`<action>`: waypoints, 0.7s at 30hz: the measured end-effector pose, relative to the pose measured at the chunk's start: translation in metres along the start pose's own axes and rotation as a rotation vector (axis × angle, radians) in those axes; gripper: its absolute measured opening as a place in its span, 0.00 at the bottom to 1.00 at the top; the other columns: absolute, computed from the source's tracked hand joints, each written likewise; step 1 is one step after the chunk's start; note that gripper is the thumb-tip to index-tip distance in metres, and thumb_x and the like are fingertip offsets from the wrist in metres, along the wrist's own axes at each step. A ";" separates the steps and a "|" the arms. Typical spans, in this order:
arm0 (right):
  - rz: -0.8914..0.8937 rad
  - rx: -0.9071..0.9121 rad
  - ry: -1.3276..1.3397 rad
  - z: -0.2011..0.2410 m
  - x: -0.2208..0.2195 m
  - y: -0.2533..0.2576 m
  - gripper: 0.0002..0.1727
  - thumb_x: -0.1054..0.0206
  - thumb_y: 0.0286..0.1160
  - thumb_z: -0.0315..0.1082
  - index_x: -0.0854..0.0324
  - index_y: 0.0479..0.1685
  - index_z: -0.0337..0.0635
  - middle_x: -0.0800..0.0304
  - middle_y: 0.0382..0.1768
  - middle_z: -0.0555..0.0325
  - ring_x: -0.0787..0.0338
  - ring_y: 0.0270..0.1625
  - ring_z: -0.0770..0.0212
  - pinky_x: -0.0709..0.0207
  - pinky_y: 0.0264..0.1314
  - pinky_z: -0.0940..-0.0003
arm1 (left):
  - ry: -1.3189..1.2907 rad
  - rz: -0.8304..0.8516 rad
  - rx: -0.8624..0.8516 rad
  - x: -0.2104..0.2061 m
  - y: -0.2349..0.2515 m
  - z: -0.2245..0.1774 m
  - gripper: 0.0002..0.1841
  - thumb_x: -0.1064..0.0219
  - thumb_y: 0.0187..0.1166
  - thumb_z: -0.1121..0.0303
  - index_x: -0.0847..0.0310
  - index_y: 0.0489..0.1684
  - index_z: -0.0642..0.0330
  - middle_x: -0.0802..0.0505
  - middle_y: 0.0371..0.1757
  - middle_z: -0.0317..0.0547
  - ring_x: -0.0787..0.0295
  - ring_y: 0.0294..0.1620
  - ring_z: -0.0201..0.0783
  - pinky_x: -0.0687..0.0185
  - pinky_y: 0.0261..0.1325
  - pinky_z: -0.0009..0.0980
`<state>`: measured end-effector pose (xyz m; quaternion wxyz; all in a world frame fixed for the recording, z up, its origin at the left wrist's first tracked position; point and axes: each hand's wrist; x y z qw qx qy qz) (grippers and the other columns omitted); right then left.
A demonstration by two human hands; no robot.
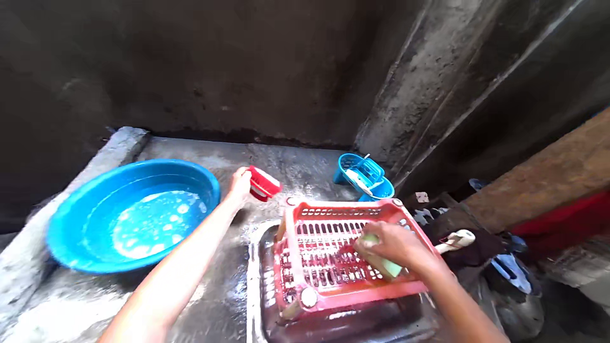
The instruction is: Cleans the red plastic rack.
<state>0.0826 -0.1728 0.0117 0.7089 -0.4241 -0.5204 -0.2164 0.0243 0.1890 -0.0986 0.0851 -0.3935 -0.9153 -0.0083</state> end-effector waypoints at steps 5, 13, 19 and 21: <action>-0.365 0.396 0.761 0.068 0.018 0.010 0.25 0.52 0.89 0.43 0.21 0.73 0.39 0.16 0.70 0.50 0.15 0.69 0.55 0.22 0.70 0.52 | -0.272 0.259 -0.184 0.064 -0.082 -0.066 0.25 0.70 0.94 0.66 0.28 0.73 0.64 0.13 0.56 0.50 0.15 0.52 0.35 0.17 0.58 0.35; 0.431 0.784 1.325 0.239 0.004 0.018 0.35 0.73 0.95 0.50 0.17 0.41 0.47 0.07 0.36 0.64 0.08 0.39 0.69 0.13 0.43 0.70 | -0.293 0.432 -0.600 0.159 -0.144 -0.096 0.25 0.70 0.85 0.67 0.19 0.46 0.51 0.10 0.40 0.32 0.13 0.39 0.25 0.14 0.44 0.25; 0.555 0.833 1.253 0.317 -0.012 0.007 0.17 0.61 0.95 0.37 0.24 0.56 0.47 0.10 0.34 0.63 0.10 0.33 0.69 0.14 0.37 0.74 | -0.385 0.232 -0.577 0.217 -0.147 -0.067 0.29 0.75 0.88 0.62 0.19 0.53 0.46 0.09 0.48 0.30 0.12 0.47 0.24 0.14 0.50 0.26; 0.418 0.706 1.283 0.331 -0.014 0.012 0.16 0.59 0.96 0.37 0.24 0.51 0.45 0.14 0.27 0.64 0.14 0.27 0.71 0.17 0.32 0.76 | -0.200 0.166 -0.574 0.236 -0.143 -0.054 0.25 0.69 0.88 0.67 0.24 0.69 0.52 0.11 0.59 0.34 0.14 0.58 0.27 0.17 0.63 0.31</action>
Point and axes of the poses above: each hand's wrist, its own y-axis towards the middle knuckle, its own x-axis out of the back of the hand, z = x × y
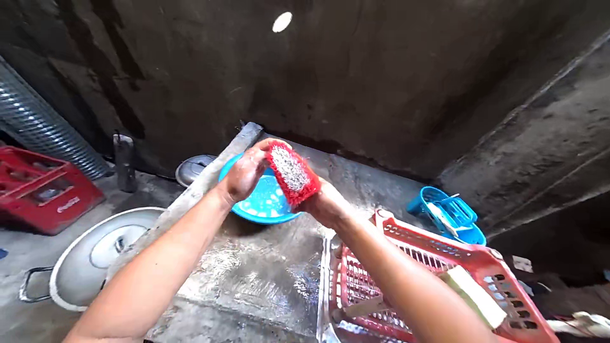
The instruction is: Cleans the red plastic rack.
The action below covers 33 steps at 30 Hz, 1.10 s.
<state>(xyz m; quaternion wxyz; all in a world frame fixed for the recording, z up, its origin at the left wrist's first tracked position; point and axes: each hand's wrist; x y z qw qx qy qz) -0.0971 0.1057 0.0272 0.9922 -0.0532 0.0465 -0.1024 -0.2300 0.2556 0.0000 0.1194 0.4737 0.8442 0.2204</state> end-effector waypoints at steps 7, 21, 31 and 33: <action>-0.329 -0.080 -0.283 -0.022 0.043 0.044 0.08 0.38 0.83 0.28 0.19 0.54 0.38 0.20 0.27 0.61 0.21 0.24 0.71 0.25 0.27 0.76 | 1.103 0.545 0.423 0.040 -0.075 0.095 0.23 0.26 0.76 0.65 0.17 0.67 0.67 0.14 0.68 0.69 0.26 0.78 0.70 0.63 0.86 0.74; -0.161 -0.447 -1.315 -0.135 -0.001 0.074 0.26 0.36 0.83 0.48 0.20 0.68 0.37 0.12 0.63 0.36 0.14 0.69 0.38 0.25 0.68 0.39 | 1.319 0.191 -0.491 -0.079 -0.182 0.039 0.08 0.31 0.66 0.68 0.17 0.17 0.58 0.15 0.18 0.42 0.15 0.19 0.40 0.21 0.22 0.32; 0.315 -0.241 -0.988 -0.120 -0.040 0.067 0.23 0.33 0.83 0.44 0.18 0.56 0.27 0.13 0.52 0.33 0.13 0.56 0.40 0.24 0.62 0.40 | 1.255 0.176 -0.592 -0.031 -0.177 0.068 0.10 0.39 0.70 0.70 0.21 0.17 0.58 0.15 0.20 0.45 0.15 0.21 0.44 0.21 0.23 0.36; 0.221 -0.143 -0.858 -0.083 -0.013 0.050 0.20 0.32 0.82 0.39 0.18 0.56 0.27 0.12 0.48 0.38 0.11 0.51 0.49 0.20 0.60 0.49 | 1.267 0.205 -0.494 -0.015 -0.172 0.074 0.06 0.27 0.57 0.69 0.16 0.20 0.61 0.11 0.24 0.50 0.10 0.25 0.51 0.15 0.27 0.44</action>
Point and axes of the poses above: each hand's wrist, its own y-axis towards the middle knuckle, its own x-axis out of the back of the hand, z = x × y
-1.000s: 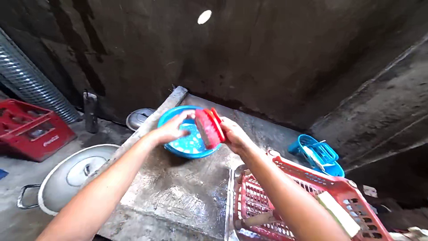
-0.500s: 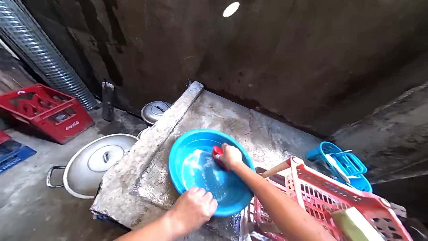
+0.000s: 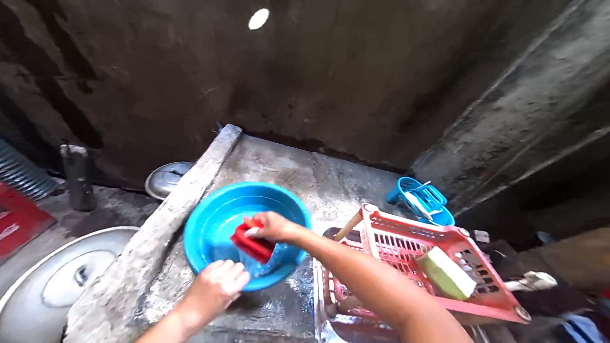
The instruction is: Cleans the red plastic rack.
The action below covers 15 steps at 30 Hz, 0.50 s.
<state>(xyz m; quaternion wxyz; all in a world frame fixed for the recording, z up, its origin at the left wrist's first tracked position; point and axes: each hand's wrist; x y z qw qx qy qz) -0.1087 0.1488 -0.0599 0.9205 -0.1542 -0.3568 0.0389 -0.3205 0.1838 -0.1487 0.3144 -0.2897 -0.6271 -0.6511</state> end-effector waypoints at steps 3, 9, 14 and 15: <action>-0.206 0.027 0.111 0.004 0.086 -0.068 0.15 0.34 0.82 0.32 0.20 0.58 0.29 0.11 0.45 0.46 0.12 0.44 0.61 0.17 0.53 0.61 | -0.110 0.164 0.117 0.003 0.018 0.002 0.28 0.14 0.48 0.49 0.07 0.41 0.60 0.06 0.48 0.58 0.07 0.52 0.64 0.17 0.58 0.68; -0.576 -0.167 -0.037 -0.075 0.209 -0.181 0.08 0.35 0.78 0.29 0.20 0.45 0.31 0.16 0.35 0.50 0.16 0.37 0.60 0.20 0.44 0.58 | -1.014 0.455 0.524 -0.019 0.151 -0.082 0.45 0.33 0.78 0.44 0.40 0.88 0.67 0.24 0.83 0.59 0.28 0.83 0.52 0.34 0.85 0.49; -0.808 -0.439 -0.512 -0.092 0.180 -0.162 0.33 0.30 0.71 0.66 0.13 0.34 0.38 0.10 0.35 0.41 0.09 0.46 0.37 0.22 0.46 0.32 | -1.432 0.313 0.991 -0.105 0.251 -0.128 0.44 0.31 0.78 0.69 0.55 0.93 0.67 0.40 0.89 0.69 0.37 0.86 0.59 0.35 0.84 0.53; -0.802 -0.410 -0.544 -0.087 0.161 -0.152 0.31 0.29 0.71 0.65 0.12 0.35 0.40 0.09 0.35 0.42 0.09 0.46 0.38 0.21 0.46 0.33 | -1.447 0.254 1.030 -0.115 0.263 -0.133 0.38 0.33 0.78 0.73 0.48 0.89 0.71 0.32 0.84 0.70 0.30 0.82 0.57 0.31 0.81 0.51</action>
Point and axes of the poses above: each hand's wrist, its own y-axis towards the middle knuckle, its own x-axis out of the back of the hand, z = x × y
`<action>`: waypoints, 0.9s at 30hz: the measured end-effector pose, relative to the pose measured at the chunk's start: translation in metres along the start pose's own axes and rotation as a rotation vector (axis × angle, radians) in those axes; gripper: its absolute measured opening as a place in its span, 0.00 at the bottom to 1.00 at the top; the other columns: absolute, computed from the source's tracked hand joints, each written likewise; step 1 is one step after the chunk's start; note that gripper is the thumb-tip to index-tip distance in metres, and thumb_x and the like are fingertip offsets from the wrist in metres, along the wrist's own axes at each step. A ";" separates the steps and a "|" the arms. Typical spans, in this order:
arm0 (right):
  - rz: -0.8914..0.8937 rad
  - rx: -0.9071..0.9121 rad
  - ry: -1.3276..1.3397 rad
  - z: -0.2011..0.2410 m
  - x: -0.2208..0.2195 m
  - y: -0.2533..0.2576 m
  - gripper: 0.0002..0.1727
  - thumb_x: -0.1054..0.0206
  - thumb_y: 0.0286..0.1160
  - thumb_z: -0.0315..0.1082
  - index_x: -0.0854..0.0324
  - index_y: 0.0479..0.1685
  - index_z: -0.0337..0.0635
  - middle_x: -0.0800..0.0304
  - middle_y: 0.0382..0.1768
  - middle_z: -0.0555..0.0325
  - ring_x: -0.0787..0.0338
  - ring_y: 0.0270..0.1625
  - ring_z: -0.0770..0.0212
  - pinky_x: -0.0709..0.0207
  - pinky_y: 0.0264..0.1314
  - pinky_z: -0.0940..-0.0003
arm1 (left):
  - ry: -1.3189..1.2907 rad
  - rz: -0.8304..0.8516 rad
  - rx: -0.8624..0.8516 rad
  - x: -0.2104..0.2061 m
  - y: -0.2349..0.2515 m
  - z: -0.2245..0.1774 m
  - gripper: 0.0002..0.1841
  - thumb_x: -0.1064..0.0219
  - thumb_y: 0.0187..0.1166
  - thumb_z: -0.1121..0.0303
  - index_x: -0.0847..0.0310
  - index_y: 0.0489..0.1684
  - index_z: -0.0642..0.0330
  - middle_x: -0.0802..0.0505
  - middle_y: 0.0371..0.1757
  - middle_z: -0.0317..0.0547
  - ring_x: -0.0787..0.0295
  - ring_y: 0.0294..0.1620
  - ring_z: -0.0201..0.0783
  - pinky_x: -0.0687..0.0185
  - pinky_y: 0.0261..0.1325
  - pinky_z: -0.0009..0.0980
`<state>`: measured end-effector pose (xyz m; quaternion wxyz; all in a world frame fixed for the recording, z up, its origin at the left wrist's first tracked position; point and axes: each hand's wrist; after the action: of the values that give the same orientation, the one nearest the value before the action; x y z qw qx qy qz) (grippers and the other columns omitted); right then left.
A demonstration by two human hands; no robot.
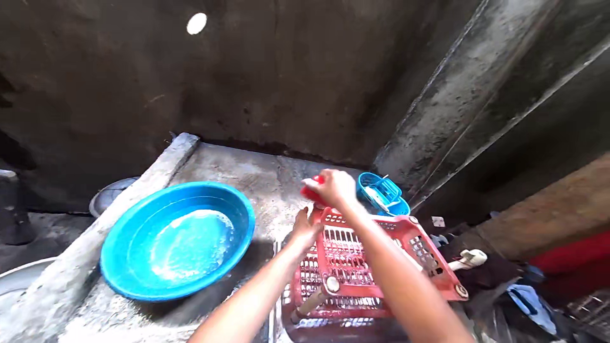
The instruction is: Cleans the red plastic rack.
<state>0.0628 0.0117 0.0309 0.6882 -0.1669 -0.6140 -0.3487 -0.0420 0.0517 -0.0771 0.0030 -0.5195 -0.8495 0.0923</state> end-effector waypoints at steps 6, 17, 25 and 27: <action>0.150 0.070 -0.048 -0.022 -0.012 -0.022 0.25 0.32 0.80 0.54 0.12 0.43 0.35 0.08 0.43 0.38 0.09 0.54 0.37 0.23 0.54 0.35 | -0.183 -0.105 0.023 -0.029 0.010 0.001 0.24 0.37 0.77 0.83 0.30 0.75 0.72 0.13 0.63 0.61 0.13 0.60 0.44 0.17 0.65 0.40; 0.206 0.055 -0.075 -0.031 -0.008 -0.032 0.26 0.33 0.80 0.55 0.11 0.43 0.36 0.07 0.44 0.38 0.09 0.55 0.36 0.22 0.55 0.34 | -0.177 -0.200 -0.057 -0.034 -0.004 0.009 0.33 0.33 0.67 0.88 0.33 0.79 0.72 0.14 0.67 0.62 0.14 0.65 0.43 0.18 0.69 0.38; 0.201 0.115 -0.064 0.009 -0.016 -0.030 0.28 0.33 0.77 0.60 0.12 0.39 0.39 0.07 0.40 0.42 0.08 0.51 0.40 0.23 0.51 0.36 | -0.144 -0.237 -0.065 -0.037 -0.002 0.009 0.24 0.31 0.70 0.84 0.27 0.66 0.76 0.12 0.55 0.61 0.13 0.55 0.43 0.17 0.61 0.40; 0.187 0.125 -0.033 0.000 -0.013 -0.028 0.25 0.31 0.77 0.56 0.11 0.38 0.37 0.08 0.39 0.40 0.08 0.50 0.38 0.22 0.49 0.35 | -0.214 -0.219 -0.065 -0.036 -0.004 0.010 0.26 0.32 0.68 0.87 0.29 0.69 0.75 0.12 0.57 0.61 0.11 0.54 0.41 0.14 0.58 0.37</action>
<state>0.0435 -0.0037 0.0130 0.7166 -0.1858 -0.6276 -0.2410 -0.0300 0.0165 -0.0833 -0.0943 -0.4108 -0.8990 0.1189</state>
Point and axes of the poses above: each hand's wrist, its own y-axis towards the middle knuckle, its own x-axis out of the back of the hand, z = x × y
